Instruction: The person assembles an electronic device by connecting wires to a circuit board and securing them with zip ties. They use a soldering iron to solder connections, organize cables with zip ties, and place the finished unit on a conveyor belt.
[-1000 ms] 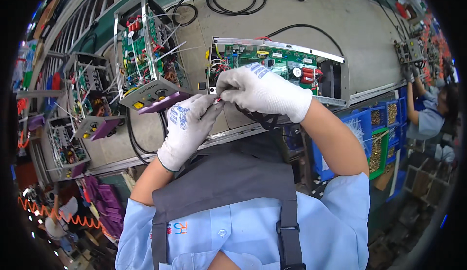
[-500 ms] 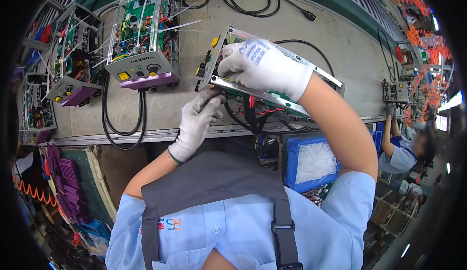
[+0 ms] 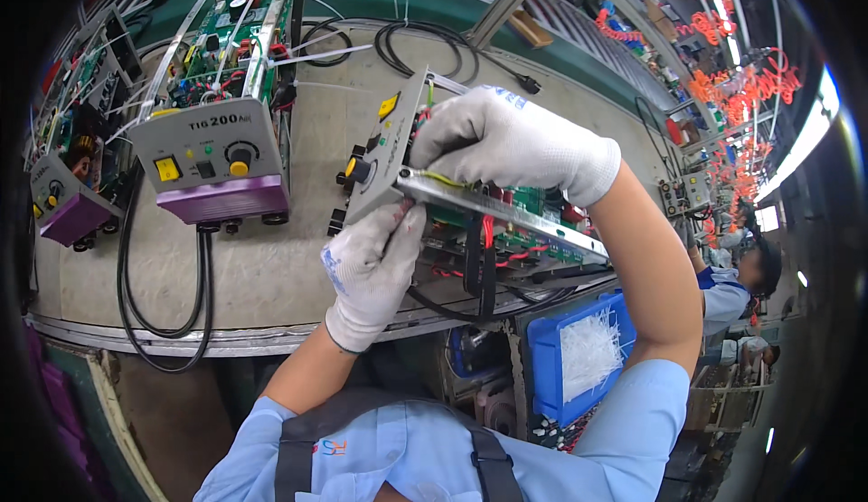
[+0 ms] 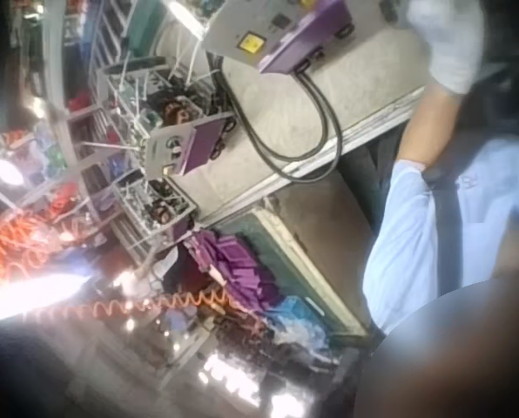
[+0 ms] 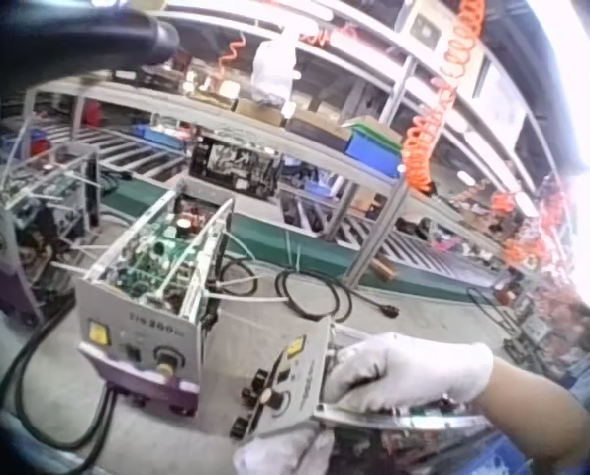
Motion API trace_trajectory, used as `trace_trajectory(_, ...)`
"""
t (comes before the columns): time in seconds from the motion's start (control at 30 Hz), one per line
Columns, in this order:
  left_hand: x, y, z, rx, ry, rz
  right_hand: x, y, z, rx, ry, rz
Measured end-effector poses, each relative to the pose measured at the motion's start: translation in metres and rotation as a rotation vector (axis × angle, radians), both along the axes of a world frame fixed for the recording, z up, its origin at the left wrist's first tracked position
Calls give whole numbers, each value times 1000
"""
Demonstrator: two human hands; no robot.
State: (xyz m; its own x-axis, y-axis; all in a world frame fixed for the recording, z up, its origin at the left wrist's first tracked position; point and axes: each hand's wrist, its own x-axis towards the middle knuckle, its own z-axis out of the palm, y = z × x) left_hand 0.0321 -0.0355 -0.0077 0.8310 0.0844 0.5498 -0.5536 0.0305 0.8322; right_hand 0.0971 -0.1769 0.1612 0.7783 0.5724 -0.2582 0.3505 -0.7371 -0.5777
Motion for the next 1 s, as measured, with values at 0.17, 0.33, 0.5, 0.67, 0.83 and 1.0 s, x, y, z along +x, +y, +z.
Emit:
trace_trajectory(0.17, 0, -13, -2, -70, -55, 116, -51, 5, -14, 291, -114, -295)
trace_trajectory(0.33, 7, -22, -15, -146, -233, 221, -75, 21, -22, 98, -302, -397)
trace_trajectory(0.5, 12, -22, -15, -135, -398, 297, -69, 31, -35, 34, -438, -441)
trace_trajectory(0.67, -8, -14, -15, -324, -25, 0, -73, 31, -48, 87, -589, -387)
trace_trajectory(0.83, -24, -12, -18, -654, 485, -511, -75, 31, -59, 162, -609, -511)
trace_trajectory(1.0, -17, -6, -14, -573, 458, -640, -73, 34, -62, 134, -767, -414)
